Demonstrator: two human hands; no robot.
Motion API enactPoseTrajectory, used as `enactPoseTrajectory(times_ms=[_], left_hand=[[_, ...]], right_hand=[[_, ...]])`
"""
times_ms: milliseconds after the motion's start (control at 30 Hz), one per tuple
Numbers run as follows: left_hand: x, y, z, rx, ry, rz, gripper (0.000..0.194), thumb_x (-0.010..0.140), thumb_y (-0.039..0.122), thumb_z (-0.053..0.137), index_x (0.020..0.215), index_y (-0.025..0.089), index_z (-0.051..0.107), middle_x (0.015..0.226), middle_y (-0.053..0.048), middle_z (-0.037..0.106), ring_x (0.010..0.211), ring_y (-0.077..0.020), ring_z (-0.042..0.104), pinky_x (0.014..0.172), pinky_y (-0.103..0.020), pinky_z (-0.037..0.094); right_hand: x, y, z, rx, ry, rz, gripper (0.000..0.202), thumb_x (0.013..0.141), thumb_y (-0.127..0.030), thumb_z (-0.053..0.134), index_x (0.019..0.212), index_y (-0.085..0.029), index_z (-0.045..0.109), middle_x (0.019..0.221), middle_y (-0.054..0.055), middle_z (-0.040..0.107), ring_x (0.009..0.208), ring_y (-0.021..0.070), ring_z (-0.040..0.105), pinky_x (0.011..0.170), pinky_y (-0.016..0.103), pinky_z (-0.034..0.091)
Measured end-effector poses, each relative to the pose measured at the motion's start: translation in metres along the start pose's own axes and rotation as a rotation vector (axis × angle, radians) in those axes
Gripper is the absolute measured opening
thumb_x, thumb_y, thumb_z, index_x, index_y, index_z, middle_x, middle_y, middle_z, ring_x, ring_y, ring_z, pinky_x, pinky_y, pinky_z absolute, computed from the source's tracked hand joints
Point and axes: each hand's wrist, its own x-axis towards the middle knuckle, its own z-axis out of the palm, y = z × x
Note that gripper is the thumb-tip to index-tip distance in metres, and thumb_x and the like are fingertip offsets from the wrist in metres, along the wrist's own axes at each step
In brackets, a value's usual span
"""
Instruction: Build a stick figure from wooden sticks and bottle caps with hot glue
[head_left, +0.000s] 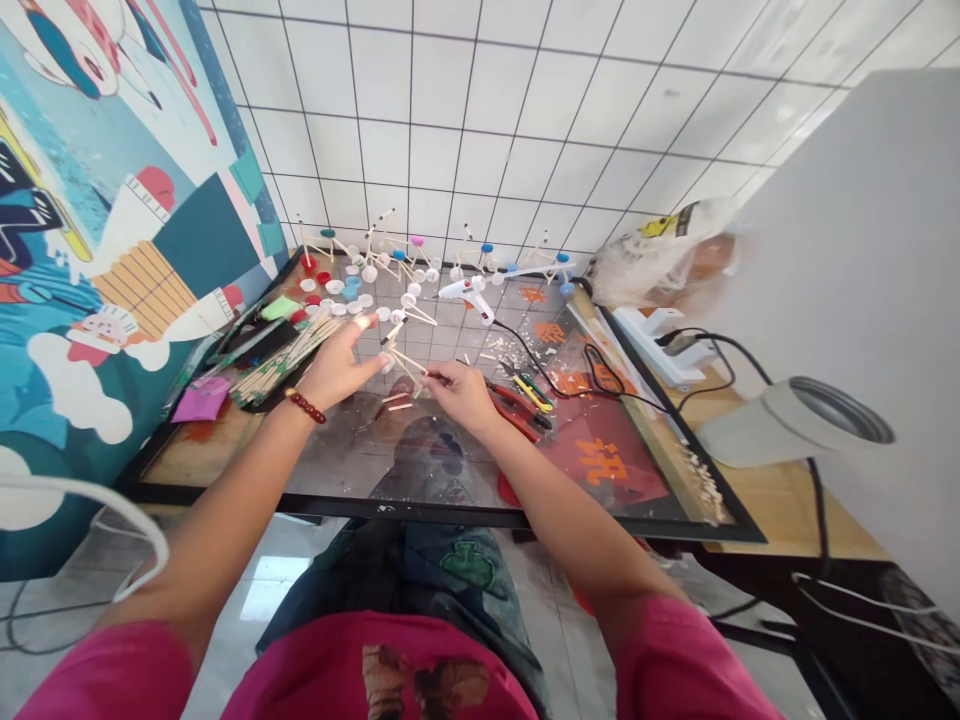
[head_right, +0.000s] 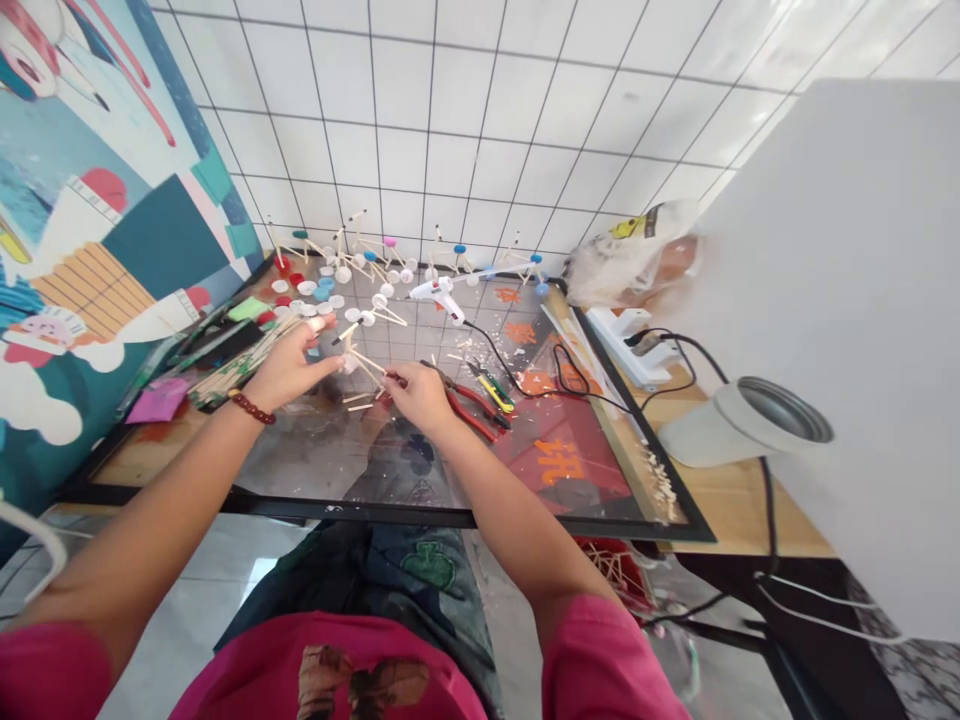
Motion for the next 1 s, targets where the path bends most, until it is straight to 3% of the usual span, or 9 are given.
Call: enactPoseTrajectory(times_ms=[133,267,367,467,600,800,900,1000], left_hand=[[0.008,0.001,0.010,-0.070,-0.139,-0.055,0.051,0.075,0.039,0.067,0.121,0.017,0.067,0.122,-0.009,0.071,0.118,-0.0272,0.061,0.102,-0.039,0.047],[0.007,-0.003,0.019,-0.154,-0.120,-0.065,0.043,0.076,0.042,0.066,0.107,0.014,0.073,0.106,-0.010,0.074,0.097,-0.0246,0.068,0.092,-0.039,0.052],[0.004,-0.011,0.023,-0.255,-0.110,-0.026,0.050,0.072,0.047,0.072,0.109,0.014,0.072,0.111,-0.010,0.072,0.101,-0.0232,0.066,0.094,-0.037,0.051],[0.001,-0.018,0.024,-0.387,-0.153,-0.089,0.058,0.071,0.053,0.073,0.114,0.014,0.071,0.110,-0.010,0.072,0.093,-0.0217,0.067,0.086,-0.036,0.055],[-0.001,-0.022,0.027,-0.364,-0.041,-0.126,0.046,0.074,0.049,0.070,0.104,0.014,0.074,0.103,-0.008,0.074,0.085,-0.0199,0.068,0.077,-0.033,0.057],[-0.001,-0.024,0.042,-0.171,0.205,-0.042,0.028,0.079,0.040,0.064,0.086,0.015,0.073,0.099,-0.008,0.073,0.089,-0.0189,0.067,0.082,-0.030,0.055],[-0.001,-0.024,0.042,-0.134,0.204,-0.007,0.028,0.079,0.042,0.065,0.089,0.016,0.072,0.104,-0.008,0.071,0.097,-0.0209,0.066,0.085,-0.031,0.054],[-0.004,-0.024,0.036,-0.127,0.082,-0.013,0.044,0.070,0.042,0.073,0.106,0.018,0.070,0.119,-0.010,0.068,0.107,-0.0243,0.064,0.090,-0.036,0.053]], right_hand=[[0.000,-0.001,-0.002,0.007,0.003,-0.016,0.014,0.085,-0.019,0.067,0.095,-0.022,0.077,0.088,0.003,0.076,0.080,0.0160,0.068,0.078,0.026,0.051],[0.001,-0.001,-0.001,0.038,0.014,0.016,0.016,0.086,-0.022,0.067,0.099,-0.022,0.077,0.088,0.003,0.077,0.077,0.0151,0.068,0.078,0.026,0.052],[0.001,-0.001,0.001,0.041,0.000,0.007,0.015,0.088,-0.022,0.064,0.097,-0.021,0.077,0.089,0.003,0.077,0.081,0.0155,0.068,0.079,0.026,0.051],[0.003,-0.001,-0.002,0.087,0.010,0.051,0.018,0.087,-0.026,0.065,0.100,-0.021,0.076,0.090,0.004,0.077,0.078,0.0155,0.068,0.077,0.027,0.052],[0.007,0.004,-0.016,0.176,0.134,0.078,0.028,0.088,-0.039,0.061,0.099,-0.018,0.075,0.087,0.004,0.076,0.076,0.0161,0.066,0.075,0.028,0.051],[0.016,0.018,-0.039,0.218,0.353,0.121,0.038,0.085,-0.048,0.059,0.093,-0.014,0.074,0.081,0.004,0.071,0.074,0.0166,0.062,0.075,0.030,0.048],[0.019,0.023,-0.044,0.212,0.411,0.144,0.039,0.085,-0.052,0.057,0.088,-0.016,0.073,0.077,0.002,0.069,0.072,0.0159,0.059,0.073,0.029,0.047],[0.020,0.026,-0.048,0.219,0.445,0.165,0.039,0.085,-0.054,0.055,0.081,-0.018,0.071,0.074,0.000,0.066,0.072,0.0153,0.058,0.074,0.029,0.047]])
